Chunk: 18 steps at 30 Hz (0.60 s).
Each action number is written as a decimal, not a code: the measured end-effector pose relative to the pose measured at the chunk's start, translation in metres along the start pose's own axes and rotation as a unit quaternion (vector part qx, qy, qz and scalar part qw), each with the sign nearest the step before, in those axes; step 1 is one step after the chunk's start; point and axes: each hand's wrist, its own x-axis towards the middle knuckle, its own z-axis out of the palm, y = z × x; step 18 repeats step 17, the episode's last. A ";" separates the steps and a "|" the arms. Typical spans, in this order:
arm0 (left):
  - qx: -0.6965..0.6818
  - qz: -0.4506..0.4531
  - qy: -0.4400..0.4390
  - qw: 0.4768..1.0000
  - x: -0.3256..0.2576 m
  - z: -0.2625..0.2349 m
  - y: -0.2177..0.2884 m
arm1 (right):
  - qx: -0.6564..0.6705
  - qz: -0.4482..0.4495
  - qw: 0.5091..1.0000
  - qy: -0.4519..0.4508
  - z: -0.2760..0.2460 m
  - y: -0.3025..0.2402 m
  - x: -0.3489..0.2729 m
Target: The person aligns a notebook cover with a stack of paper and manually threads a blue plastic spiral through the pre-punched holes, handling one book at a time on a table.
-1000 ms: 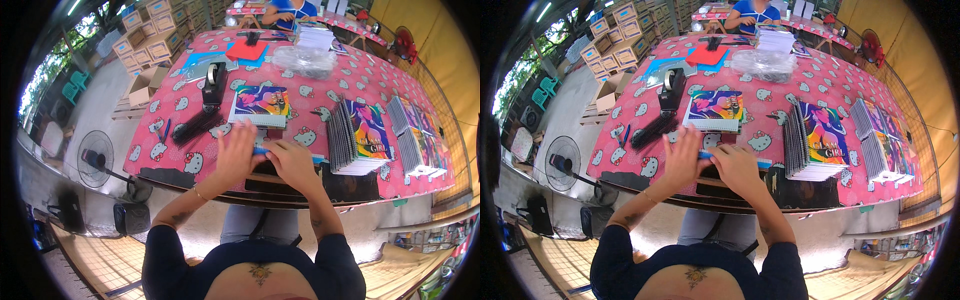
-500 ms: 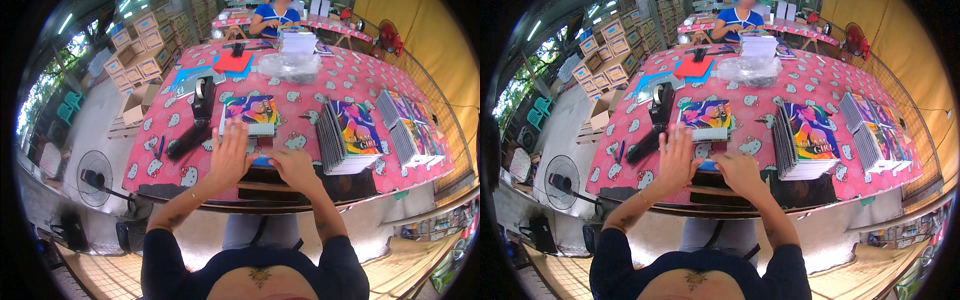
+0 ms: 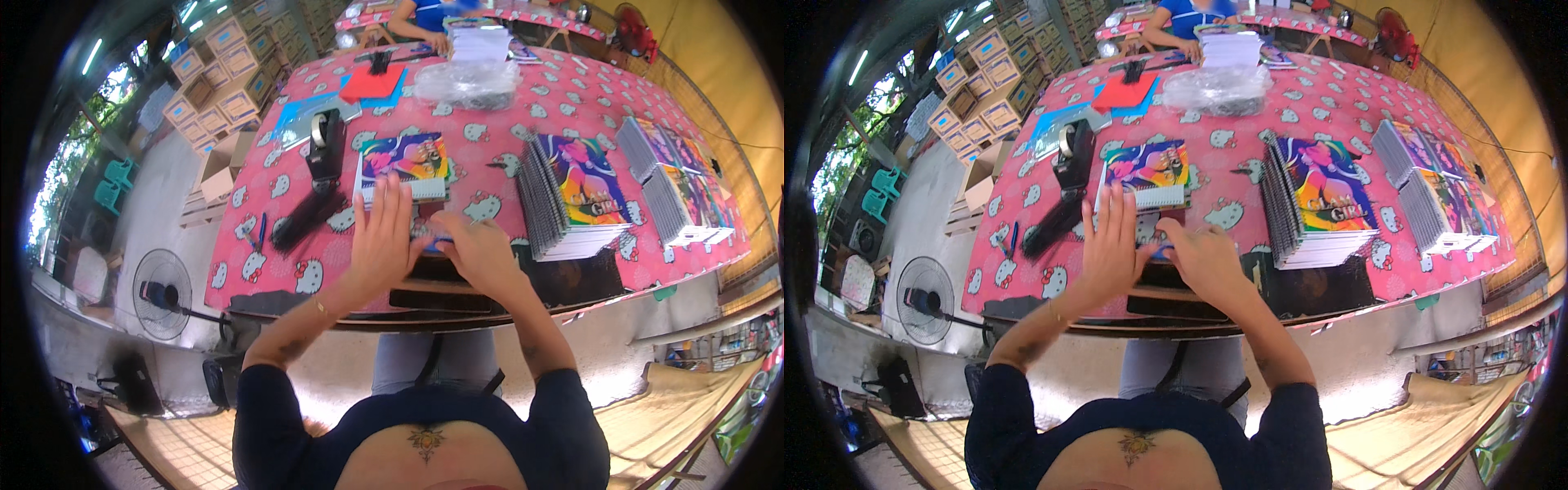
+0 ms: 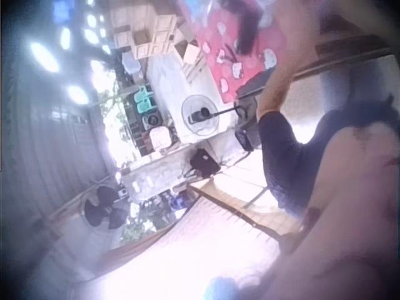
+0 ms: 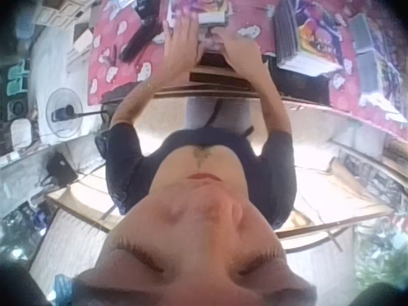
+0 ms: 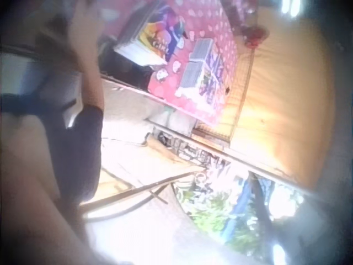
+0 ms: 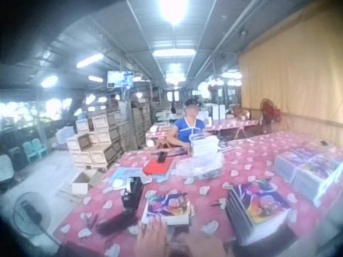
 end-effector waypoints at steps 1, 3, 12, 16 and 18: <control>-0.046 0.017 -0.028 0.998 -0.008 0.010 -0.004 | -0.004 -0.026 0.999 0.027 -0.004 -0.006 -0.003; -0.121 0.141 -0.061 0.981 -0.072 0.023 0.019 | -0.030 -0.073 0.993 0.092 -0.034 0.002 -0.010; -0.158 0.224 -0.016 0.961 -0.071 0.037 0.034 | 0.425 0.182 0.874 0.149 0.033 0.038 -0.048; -0.016 0.033 0.026 0.999 0.018 0.005 0.002 | 0.483 0.186 0.844 0.142 0.041 0.031 -0.045; -0.026 0.088 -0.089 0.992 0.005 0.008 0.013 | 0.485 0.186 0.843 0.137 0.044 0.034 -0.045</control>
